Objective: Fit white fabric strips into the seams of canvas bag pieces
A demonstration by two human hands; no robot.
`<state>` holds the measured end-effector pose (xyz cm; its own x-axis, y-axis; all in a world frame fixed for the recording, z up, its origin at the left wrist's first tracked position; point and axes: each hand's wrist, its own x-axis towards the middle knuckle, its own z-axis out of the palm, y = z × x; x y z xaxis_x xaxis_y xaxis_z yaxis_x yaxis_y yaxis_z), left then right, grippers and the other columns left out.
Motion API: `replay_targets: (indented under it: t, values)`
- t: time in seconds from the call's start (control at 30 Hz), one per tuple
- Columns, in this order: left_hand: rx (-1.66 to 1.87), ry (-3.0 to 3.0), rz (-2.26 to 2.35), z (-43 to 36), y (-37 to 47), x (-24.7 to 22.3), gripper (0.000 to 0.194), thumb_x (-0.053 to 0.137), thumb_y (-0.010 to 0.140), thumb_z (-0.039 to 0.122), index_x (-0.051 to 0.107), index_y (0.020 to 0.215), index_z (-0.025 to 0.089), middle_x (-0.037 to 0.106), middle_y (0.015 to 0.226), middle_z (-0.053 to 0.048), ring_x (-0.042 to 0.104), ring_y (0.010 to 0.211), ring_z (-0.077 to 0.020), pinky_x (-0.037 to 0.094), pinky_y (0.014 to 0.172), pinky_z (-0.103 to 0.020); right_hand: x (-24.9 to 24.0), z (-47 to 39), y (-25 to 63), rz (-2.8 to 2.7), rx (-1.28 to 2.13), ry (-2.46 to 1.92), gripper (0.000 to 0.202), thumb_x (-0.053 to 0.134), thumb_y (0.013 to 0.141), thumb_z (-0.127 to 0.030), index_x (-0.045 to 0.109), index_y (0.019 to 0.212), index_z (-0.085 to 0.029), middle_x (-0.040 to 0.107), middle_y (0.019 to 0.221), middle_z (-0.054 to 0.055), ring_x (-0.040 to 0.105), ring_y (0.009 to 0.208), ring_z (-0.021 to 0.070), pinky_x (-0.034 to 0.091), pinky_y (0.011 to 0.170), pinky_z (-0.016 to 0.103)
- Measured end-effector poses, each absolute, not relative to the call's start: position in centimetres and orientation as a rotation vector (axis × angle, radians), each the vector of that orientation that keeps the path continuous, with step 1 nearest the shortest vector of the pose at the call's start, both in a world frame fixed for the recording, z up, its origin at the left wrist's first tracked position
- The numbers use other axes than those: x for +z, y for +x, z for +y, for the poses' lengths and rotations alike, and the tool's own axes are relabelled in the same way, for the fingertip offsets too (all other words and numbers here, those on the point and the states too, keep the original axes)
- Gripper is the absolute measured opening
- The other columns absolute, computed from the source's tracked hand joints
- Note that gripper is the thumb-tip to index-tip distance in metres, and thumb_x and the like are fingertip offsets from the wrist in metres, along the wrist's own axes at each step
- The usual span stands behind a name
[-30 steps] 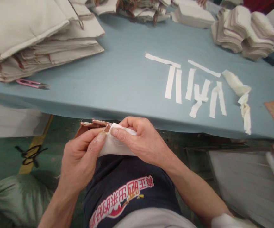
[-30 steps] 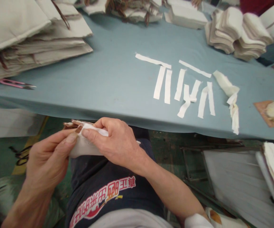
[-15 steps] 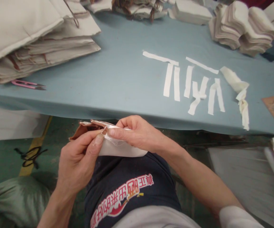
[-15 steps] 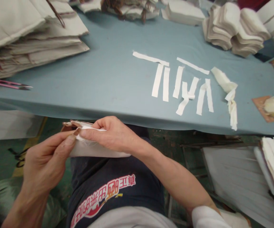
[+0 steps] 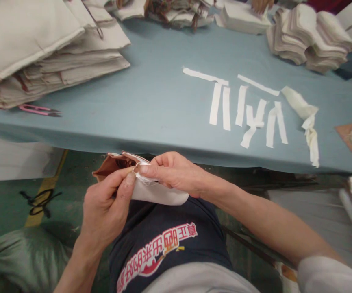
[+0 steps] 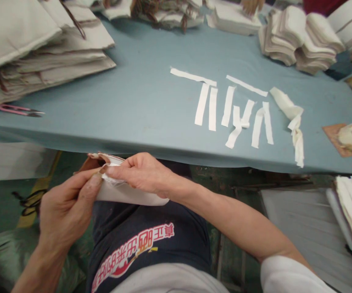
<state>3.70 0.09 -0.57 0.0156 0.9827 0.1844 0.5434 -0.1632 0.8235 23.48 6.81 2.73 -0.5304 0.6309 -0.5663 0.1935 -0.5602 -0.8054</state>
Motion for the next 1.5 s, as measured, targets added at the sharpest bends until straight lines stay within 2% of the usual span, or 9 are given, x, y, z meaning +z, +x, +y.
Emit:
replay_targets:
  t: [0.2, 0.4, 0.57, 0.67, 0.87, 1.0, 1.13, 1.37, 1.5]
  values:
    - [1.062, 1.757, 1.536, 0.1, 4.0, -0.8, 0.028, 0.063, 0.107, 0.033, 0.087, 0.104, 0.019, 0.084, 0.079, 0.002, 0.076, 0.064, -0.0159, 0.055, 0.061, -0.02, 2.6, 7.0, 23.8, -1.263, 2.264, -1.323, 0.064, 0.085, 0.092, -0.067, 0.051, 0.062, -0.022, 0.039, 0.049, -0.011, 0.023, 0.047, 0.0058, 0.013, 0.047, 0.026]
    - [1.05, 1.651, 1.517, -0.1, 3.6, -1.1, 0.032, 0.06, 0.109, 0.035, 0.089, 0.108, 0.021, 0.087, 0.085, 0.002, 0.075, 0.066, -0.0159, 0.053, 0.061, -0.02, 2.0, 6.5, 23.5, -1.392, 2.072, -1.414, 0.063, 0.084, 0.09, -0.069, 0.052, 0.065, -0.021, 0.041, 0.054, -0.01, 0.029, 0.05, 0.0057, 0.017, 0.049, 0.026]
    - [1.055, 1.502, 1.574, -0.2, 4.2, -1.4, 0.024, 0.072, 0.099, 0.038, 0.089, 0.102, 0.021, 0.084, 0.079, 0.003, 0.072, 0.063, -0.0158, 0.052, 0.06, -0.022, 1.5, 6.2, 23.4, -1.465, 1.959, -1.411, 0.06, 0.084, 0.086, -0.072, 0.06, 0.072, -0.019, 0.047, 0.063, -0.008, 0.037, 0.059, 0.0079, 0.024, 0.053, 0.027]
    - [1.094, 1.441, 1.662, -0.1, 4.9, -1.1, 0.023, 0.072, 0.096, 0.038, 0.088, 0.098, 0.022, 0.082, 0.077, 0.003, 0.07, 0.063, -0.0155, 0.051, 0.06, -0.022, 1.4, 6.1, 23.3, -1.494, 1.897, -1.424, 0.059, 0.084, 0.086, -0.072, 0.061, 0.073, -0.019, 0.049, 0.066, -0.007, 0.041, 0.063, 0.009, 0.025, 0.056, 0.027]
    - [1.136, 1.444, 1.678, 0.7, 5.7, -0.5, 0.021, 0.071, 0.087, 0.035, 0.086, 0.085, 0.02, 0.079, 0.066, 0.002, 0.065, 0.052, -0.0139, 0.05, 0.05, -0.021, 1.1, 5.7, 23.1, -1.521, 1.797, -1.51, 0.054, 0.085, 0.088, -0.068, 0.066, 0.08, -0.019, 0.056, 0.071, -0.005, 0.047, 0.068, 0.0109, 0.03, 0.061, 0.027]
    - [1.149, 1.437, 1.717, 0.7, 5.9, -0.4, 0.019, 0.07, 0.085, 0.031, 0.085, 0.085, 0.02, 0.076, 0.062, 0.003, 0.063, 0.048, -0.0131, 0.049, 0.048, -0.021, 1.1, 5.4, 23.0, -1.584, 1.715, -1.576, 0.047, 0.086, 0.093, -0.06, 0.066, 0.082, -0.019, 0.06, 0.074, -0.005, 0.05, 0.069, 0.0111, 0.032, 0.063, 0.026]
    - [1.143, 1.45, 1.728, 0.5, 5.7, -0.6, 0.017, 0.072, 0.085, 0.028, 0.086, 0.087, 0.02, 0.078, 0.066, 0.002, 0.067, 0.053, -0.014, 0.053, 0.052, -0.02, 1.1, 5.6, 23.1, -1.625, 1.705, -1.578, 0.048, 0.088, 0.092, -0.062, 0.067, 0.085, -0.019, 0.06, 0.068, -0.006, 0.05, 0.064, 0.01, 0.029, 0.06, 0.026]
    - [1.136, 1.331, 1.659, 0.5, 5.6, 0.1, 0.016, 0.07, 0.08, 0.031, 0.081, 0.075, 0.02, 0.062, 0.053, 0.008, 0.048, 0.042, -0.0086, 0.035, 0.041, -0.018, 0.9, 5.9, 23.6, -1.63, 1.788, -1.42, 0.053, 0.087, 0.091, -0.066, 0.063, 0.083, -0.02, 0.058, 0.065, -0.007, 0.048, 0.059, 0.0084, 0.028, 0.055, 0.025]
    - [1.107, 1.262, 1.612, 0.6, 5.3, 0.1, 0.017, 0.073, 0.081, 0.032, 0.082, 0.075, 0.019, 0.064, 0.055, 0.006, 0.048, 0.046, -0.0092, 0.036, 0.044, -0.019, 0.7, 5.9, 24.0, -1.557, 1.88, -1.27, 0.059, 0.086, 0.086, -0.074, 0.06, 0.083, -0.021, 0.056, 0.066, -0.007, 0.045, 0.06, 0.0091, 0.027, 0.053, 0.025]
